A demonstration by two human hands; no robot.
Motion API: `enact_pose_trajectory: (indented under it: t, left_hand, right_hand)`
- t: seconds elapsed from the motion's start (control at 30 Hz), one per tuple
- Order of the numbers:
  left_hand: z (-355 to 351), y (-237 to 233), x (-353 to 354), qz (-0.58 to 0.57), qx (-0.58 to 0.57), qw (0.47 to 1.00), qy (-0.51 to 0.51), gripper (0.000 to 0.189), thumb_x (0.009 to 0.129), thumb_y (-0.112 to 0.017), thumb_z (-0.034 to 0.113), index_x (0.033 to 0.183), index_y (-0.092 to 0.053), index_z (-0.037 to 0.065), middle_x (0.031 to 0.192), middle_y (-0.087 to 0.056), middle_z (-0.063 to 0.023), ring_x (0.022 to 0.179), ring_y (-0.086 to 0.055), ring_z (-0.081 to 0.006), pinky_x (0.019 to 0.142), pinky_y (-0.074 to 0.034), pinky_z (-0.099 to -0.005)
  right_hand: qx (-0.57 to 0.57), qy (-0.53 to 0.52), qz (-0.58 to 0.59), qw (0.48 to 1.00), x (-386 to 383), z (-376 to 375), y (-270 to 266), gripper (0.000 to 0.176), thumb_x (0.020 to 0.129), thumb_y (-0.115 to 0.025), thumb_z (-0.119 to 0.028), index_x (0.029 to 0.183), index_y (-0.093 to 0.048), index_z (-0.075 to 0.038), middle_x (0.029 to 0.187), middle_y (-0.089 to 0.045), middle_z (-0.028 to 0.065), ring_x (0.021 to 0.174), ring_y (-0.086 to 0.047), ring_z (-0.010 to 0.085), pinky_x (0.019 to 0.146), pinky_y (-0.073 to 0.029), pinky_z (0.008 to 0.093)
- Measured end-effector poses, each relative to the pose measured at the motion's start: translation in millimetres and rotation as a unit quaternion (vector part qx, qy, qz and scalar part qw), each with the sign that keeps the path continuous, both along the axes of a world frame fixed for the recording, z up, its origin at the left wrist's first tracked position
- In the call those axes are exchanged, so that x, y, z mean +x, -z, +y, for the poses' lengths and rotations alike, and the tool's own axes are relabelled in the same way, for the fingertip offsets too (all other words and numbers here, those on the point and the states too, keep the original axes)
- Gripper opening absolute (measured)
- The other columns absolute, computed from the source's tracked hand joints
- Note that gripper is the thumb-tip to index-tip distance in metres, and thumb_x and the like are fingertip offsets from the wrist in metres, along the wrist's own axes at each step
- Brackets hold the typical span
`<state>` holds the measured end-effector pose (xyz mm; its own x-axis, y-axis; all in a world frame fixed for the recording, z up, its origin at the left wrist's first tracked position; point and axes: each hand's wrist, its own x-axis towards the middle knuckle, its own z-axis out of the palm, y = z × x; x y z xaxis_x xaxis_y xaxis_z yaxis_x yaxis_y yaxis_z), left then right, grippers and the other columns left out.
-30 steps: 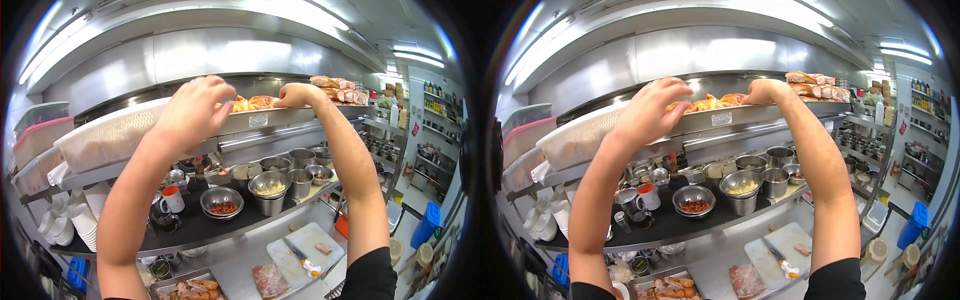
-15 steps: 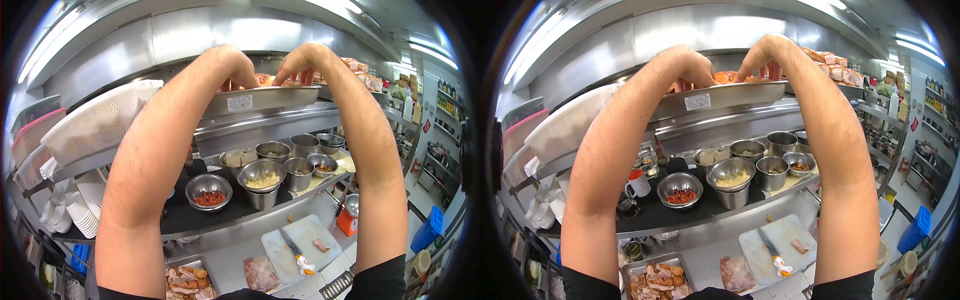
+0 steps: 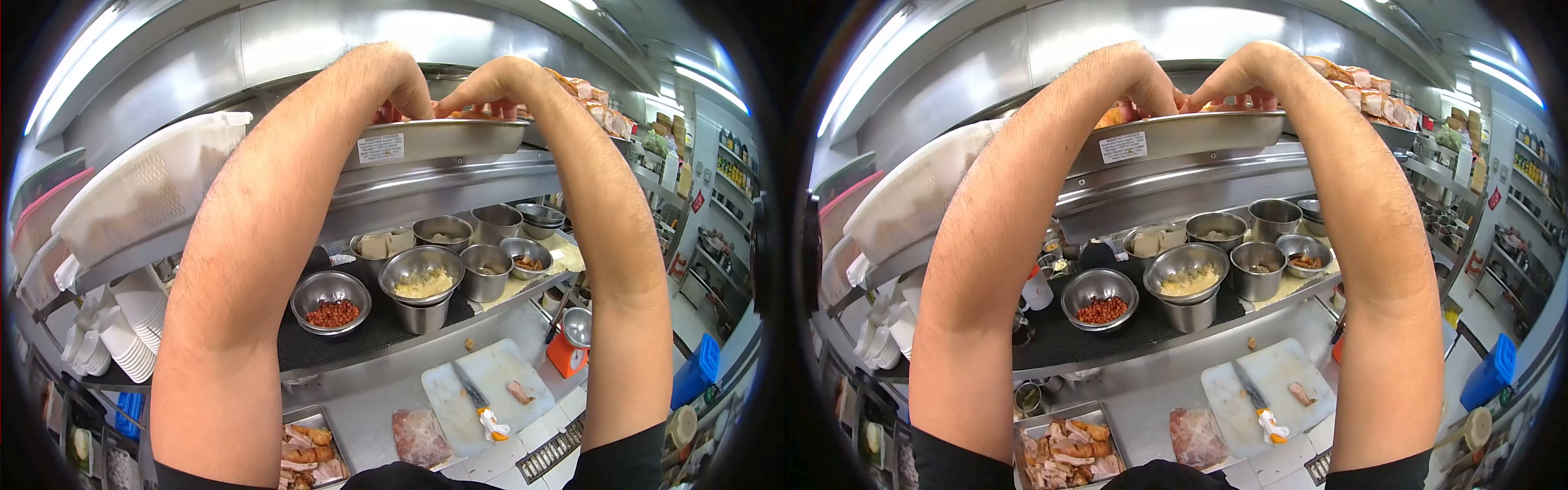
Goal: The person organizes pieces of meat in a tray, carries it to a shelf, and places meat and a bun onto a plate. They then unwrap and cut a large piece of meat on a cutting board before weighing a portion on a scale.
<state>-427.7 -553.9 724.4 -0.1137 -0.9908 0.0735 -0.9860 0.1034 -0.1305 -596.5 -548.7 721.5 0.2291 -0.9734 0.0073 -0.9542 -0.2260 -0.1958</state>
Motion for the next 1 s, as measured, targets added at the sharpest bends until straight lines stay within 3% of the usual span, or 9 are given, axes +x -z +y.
enact_pose_trajectory:
  t: [0.2,0.3,0.43,0.53,0.67,0.73,0.8,0.87,1.0]
  left_hand:
    - [-30.8,3.4,9.3,0.065,0.038,0.997,0.005,0.067,0.067,-0.093,0.051,0.118,-0.078,0.010,0.113,-0.074,-0.0149,0.099,-0.070,-0.0241,0.086,-0.057,-0.0423]
    - [-39.5,-0.4,12.8,0.070,0.046,0.996,0.035,0.069,0.066,-0.093,0.051,0.120,-0.077,0.012,0.116,-0.073,-0.0149,0.102,-0.070,-0.0249,0.088,-0.057,-0.0426]
    - [-47.6,0.6,19.4,0.080,0.088,0.989,0.089,0.076,0.064,-0.093,0.052,0.128,-0.073,0.016,0.124,-0.072,-0.0158,0.110,-0.070,-0.0279,0.094,-0.056,-0.0457]
    - [-10.1,2.4,8.4,-0.029,-0.055,0.994,0.092,0.095,0.061,-0.091,0.060,0.142,-0.064,0.018,0.136,-0.067,-0.0179,0.125,-0.065,-0.0312,0.104,-0.053,-0.0495]
    - [30.1,-7.1,-1.7,-0.083,-0.139,0.985,0.060,0.119,0.058,-0.093,0.054,0.158,-0.042,0.015,0.146,-0.057,-0.0264,0.136,-0.056,-0.0406,0.113,-0.044,-0.0619]
    - [42.4,-14.6,3.0,-0.121,-0.191,0.971,0.079,0.120,0.061,-0.091,0.057,0.160,-0.037,0.015,0.144,-0.059,-0.0254,0.132,-0.059,-0.0420,0.111,-0.048,-0.0585]
    - [68.4,-26.4,6.6,-0.163,-0.235,0.950,0.120,0.115,0.066,-0.088,0.059,0.160,-0.037,0.015,0.141,-0.061,-0.0236,0.131,-0.060,-0.0403,0.109,-0.051,-0.0547]
    - [116.0,-33.5,-0.3,-0.195,-0.296,0.931,0.087,0.113,0.069,-0.082,0.048,0.161,-0.031,0.004,0.144,-0.055,-0.0233,0.139,-0.048,-0.0383,0.117,-0.041,-0.0446]
    - [169.8,-29.2,17.6,-0.161,-0.401,0.894,0.120,0.109,0.069,-0.082,0.043,0.157,-0.034,0.000,0.138,-0.058,-0.0263,0.133,-0.053,-0.0365,0.115,-0.042,-0.0456]
  right_hand:
    - [-0.017,-0.058,-0.072,0.996,-20.9,-46.4,12.0,0.082,0.083,-0.073,-0.075,0.133,-0.069,-0.011,0.108,-0.065,0.0119,0.085,-0.061,0.0208,0.071,-0.050,0.0362]
    - [-0.007,-0.011,-0.062,0.998,-21.1,-41.7,8.1,0.076,0.087,-0.074,-0.067,0.138,-0.066,-0.012,0.116,-0.066,0.0114,0.093,-0.061,0.0172,0.077,-0.050,0.0330]
    - [0.028,-0.067,-0.108,0.991,-31.7,-27.6,11.2,0.068,0.094,-0.074,-0.049,0.149,-0.056,-0.013,0.137,-0.064,0.0096,0.106,-0.060,0.0151,0.089,-0.051,0.0296]
    - [0.029,-0.172,-0.168,0.970,-44.2,-31.8,18.4,0.072,0.079,-0.084,-0.058,0.133,-0.068,-0.014,0.122,-0.067,0.0131,0.095,-0.067,0.0230,0.082,-0.052,0.0402]
    - [0.009,-0.132,-0.132,0.982,-38.1,-19.7,17.2,0.062,0.083,-0.080,-0.056,0.129,-0.071,-0.014,0.115,-0.069,0.0084,0.090,-0.067,0.0183,0.076,-0.053,0.0360]
    - [-0.013,-0.111,-0.117,0.987,-34.0,-23.7,17.4,0.060,0.085,-0.078,-0.056,0.126,-0.073,-0.013,0.108,-0.071,0.0076,0.087,-0.067,0.0181,0.074,-0.053,0.0364]
    - [-0.036,-0.057,-0.031,0.997,-19.3,-15.8,13.9,0.063,0.089,-0.073,-0.046,0.141,-0.061,-0.014,0.119,-0.069,0.0085,0.094,-0.065,0.0175,0.079,-0.054,0.0356]
    - [-0.045,-0.018,0.043,0.998,-8.1,-14.4,13.7,0.065,0.090,-0.071,-0.040,0.148,-0.056,-0.015,0.124,-0.068,0.0089,0.097,-0.065,0.0172,0.081,-0.054,0.0349]
    - [-0.045,-0.024,0.095,0.994,2.7,-12.0,9.4,0.063,0.090,-0.072,-0.040,0.145,-0.058,-0.014,0.124,-0.068,0.0081,0.100,-0.065,0.0170,0.078,-0.054,0.0341]
